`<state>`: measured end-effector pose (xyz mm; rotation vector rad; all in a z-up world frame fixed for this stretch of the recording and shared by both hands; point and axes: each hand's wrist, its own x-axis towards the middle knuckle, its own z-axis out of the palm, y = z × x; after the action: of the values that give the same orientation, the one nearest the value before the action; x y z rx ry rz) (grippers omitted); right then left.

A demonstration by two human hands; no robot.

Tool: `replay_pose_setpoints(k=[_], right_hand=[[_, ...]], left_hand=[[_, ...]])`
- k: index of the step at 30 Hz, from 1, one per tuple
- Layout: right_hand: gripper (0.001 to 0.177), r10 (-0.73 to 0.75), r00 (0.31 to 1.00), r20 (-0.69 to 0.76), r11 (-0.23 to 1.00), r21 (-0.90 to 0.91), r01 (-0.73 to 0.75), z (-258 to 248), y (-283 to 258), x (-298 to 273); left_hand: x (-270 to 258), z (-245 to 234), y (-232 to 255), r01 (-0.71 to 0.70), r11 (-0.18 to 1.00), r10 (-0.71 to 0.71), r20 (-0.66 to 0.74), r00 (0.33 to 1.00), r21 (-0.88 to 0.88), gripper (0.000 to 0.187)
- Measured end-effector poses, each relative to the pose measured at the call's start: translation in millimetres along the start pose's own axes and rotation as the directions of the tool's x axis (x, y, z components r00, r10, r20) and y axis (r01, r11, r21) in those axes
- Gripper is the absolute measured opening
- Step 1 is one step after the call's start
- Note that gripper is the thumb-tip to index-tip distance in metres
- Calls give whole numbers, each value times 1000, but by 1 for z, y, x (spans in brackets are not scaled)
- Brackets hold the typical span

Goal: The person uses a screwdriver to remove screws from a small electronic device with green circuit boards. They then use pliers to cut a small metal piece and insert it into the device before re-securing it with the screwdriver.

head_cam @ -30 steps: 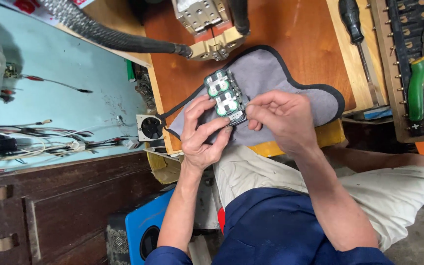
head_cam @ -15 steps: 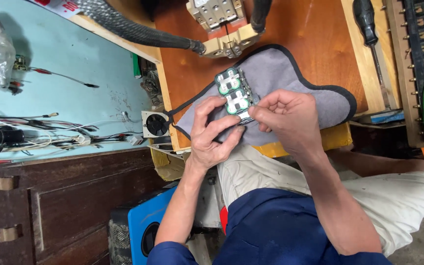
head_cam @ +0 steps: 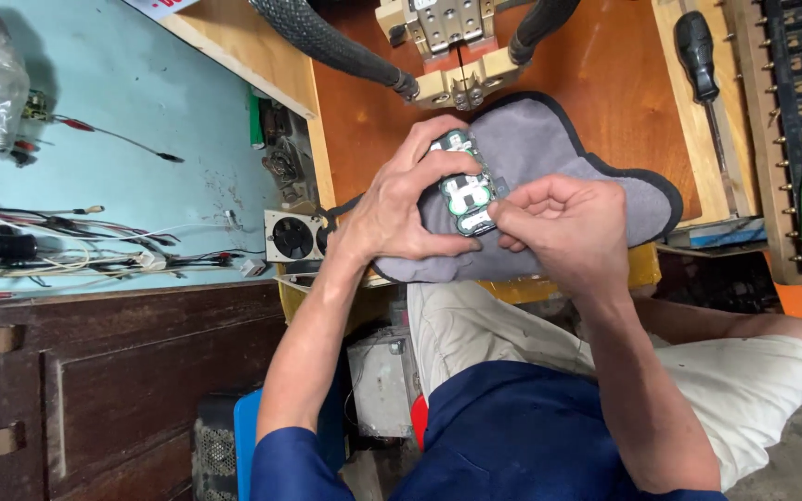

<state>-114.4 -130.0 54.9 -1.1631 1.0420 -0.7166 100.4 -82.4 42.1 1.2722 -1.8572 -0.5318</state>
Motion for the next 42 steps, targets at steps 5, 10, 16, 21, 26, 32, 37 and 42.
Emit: replay_pose_setpoints(k=[5, 10, 16, 21, 26, 32, 37, 42], right_hand=[[12, -75, 996, 54, 994, -74, 79, -8, -2, 7], [10, -173, 969, 175, 967, -158, 201, -14, -8, 18], [7, -241, 941, 239, 937, -194, 289, -17, -4, 21], [4, -267, 904, 335, 943, -104, 317, -20, -12, 18], [13, -273, 886, 375, 953, -16, 301, -31, 10, 19], [23, -402, 846, 350, 915, 108, 390, -28, 25, 19], [21, -427, 857, 288, 904, 150, 400, -22, 25, 13], [17, -420, 869, 261, 907, 98, 409, -21, 19, 12]], left_hand=[[-24, 22, 14, 126, 968, -73, -238, 969, 219, 72], [-39, 28, 21, 208, 942, -113, -335, 935, 264, 68], [-34, 38, 6, -143, 931, 225, -219, 949, 337, 27], [-30, 40, 4, -182, 946, 255, -274, 927, 267, 22], [-30, 39, 9, -144, 962, 203, -259, 944, 230, 25], [-27, 36, 15, -140, 971, 187, -248, 951, 194, 23], [-27, 34, 14, -130, 976, 171, -245, 954, 176, 23], [-25, 33, 15, -130, 978, 173, -285, 943, 163, 27]])
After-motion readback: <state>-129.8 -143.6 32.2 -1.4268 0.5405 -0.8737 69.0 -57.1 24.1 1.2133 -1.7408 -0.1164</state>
